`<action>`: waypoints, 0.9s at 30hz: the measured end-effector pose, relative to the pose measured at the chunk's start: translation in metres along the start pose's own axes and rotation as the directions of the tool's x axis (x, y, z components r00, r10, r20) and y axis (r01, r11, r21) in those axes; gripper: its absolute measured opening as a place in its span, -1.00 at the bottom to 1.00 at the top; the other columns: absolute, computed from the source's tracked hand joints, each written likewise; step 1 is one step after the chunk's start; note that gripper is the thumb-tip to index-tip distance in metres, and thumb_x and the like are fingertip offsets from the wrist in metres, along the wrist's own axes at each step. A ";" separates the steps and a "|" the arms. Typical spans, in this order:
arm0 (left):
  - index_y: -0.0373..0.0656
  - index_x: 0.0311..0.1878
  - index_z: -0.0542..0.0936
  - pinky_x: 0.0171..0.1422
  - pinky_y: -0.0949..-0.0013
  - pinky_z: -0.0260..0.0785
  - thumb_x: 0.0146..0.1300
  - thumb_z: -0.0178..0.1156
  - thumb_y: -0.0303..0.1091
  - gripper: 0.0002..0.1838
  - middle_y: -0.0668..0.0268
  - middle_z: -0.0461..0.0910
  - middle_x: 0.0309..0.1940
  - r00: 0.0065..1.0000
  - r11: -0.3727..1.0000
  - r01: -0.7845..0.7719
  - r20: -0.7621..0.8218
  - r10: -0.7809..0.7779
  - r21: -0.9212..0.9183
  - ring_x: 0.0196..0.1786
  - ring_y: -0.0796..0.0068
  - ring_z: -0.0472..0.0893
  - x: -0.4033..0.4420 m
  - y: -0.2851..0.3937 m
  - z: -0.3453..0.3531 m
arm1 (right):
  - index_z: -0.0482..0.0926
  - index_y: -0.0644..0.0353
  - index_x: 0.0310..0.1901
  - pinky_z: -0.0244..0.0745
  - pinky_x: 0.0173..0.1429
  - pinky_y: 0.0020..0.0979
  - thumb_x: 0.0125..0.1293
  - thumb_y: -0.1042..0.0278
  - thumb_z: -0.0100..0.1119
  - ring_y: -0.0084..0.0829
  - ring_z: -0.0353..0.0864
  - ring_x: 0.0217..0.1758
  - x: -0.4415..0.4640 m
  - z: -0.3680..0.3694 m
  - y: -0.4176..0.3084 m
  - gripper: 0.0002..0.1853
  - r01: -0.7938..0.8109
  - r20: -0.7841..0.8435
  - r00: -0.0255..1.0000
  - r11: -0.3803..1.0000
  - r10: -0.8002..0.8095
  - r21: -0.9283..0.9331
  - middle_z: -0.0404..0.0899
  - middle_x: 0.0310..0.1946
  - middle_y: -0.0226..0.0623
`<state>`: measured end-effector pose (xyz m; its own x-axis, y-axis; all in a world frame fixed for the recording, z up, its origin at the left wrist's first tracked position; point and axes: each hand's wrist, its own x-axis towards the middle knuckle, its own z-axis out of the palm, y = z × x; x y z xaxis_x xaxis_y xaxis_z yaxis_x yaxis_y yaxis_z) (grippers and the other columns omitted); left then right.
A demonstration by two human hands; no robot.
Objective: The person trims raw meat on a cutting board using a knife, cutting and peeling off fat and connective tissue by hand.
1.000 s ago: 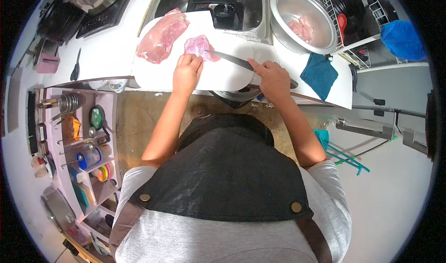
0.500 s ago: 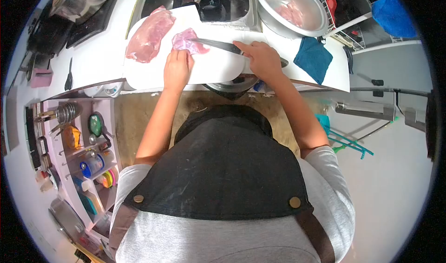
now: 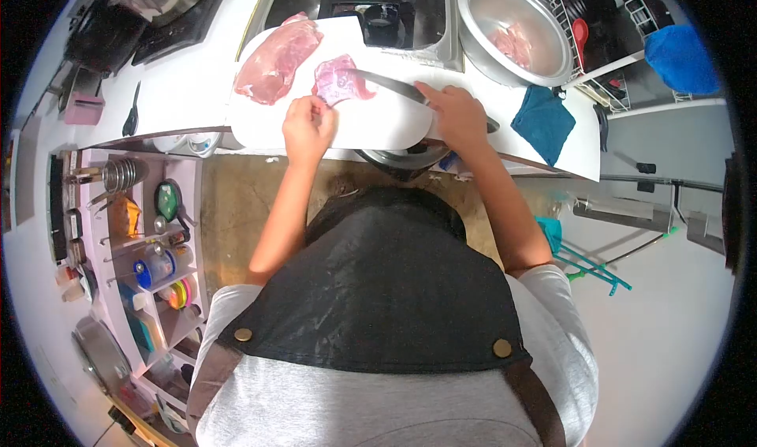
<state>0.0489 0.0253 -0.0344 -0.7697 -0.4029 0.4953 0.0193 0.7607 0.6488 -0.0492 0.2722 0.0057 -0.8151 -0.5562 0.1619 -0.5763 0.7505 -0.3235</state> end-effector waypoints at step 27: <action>-0.28 -0.37 0.64 -0.37 0.35 0.39 0.09 0.27 -0.25 -0.76 0.18 0.57 -0.59 0.925 0.996 0.057 0.371 -0.081 0.075 -0.54 0.41 0.55 0.051 -0.008 -0.022 | 0.55 -0.23 0.11 0.45 -0.16 -0.16 0.17 0.44 0.00 -0.19 0.54 -0.24 -0.008 -0.001 -0.007 -0.54 -0.089 0.010 0.996 0.971 0.089 0.221 0.53 -0.40 -0.28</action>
<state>0.0235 -0.0123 -0.0015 -0.9504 -0.2456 0.1909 -0.0727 0.7722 0.6312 -0.0384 0.2719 0.0079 -0.8625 -0.4909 0.1230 -0.4743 0.6992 -0.5349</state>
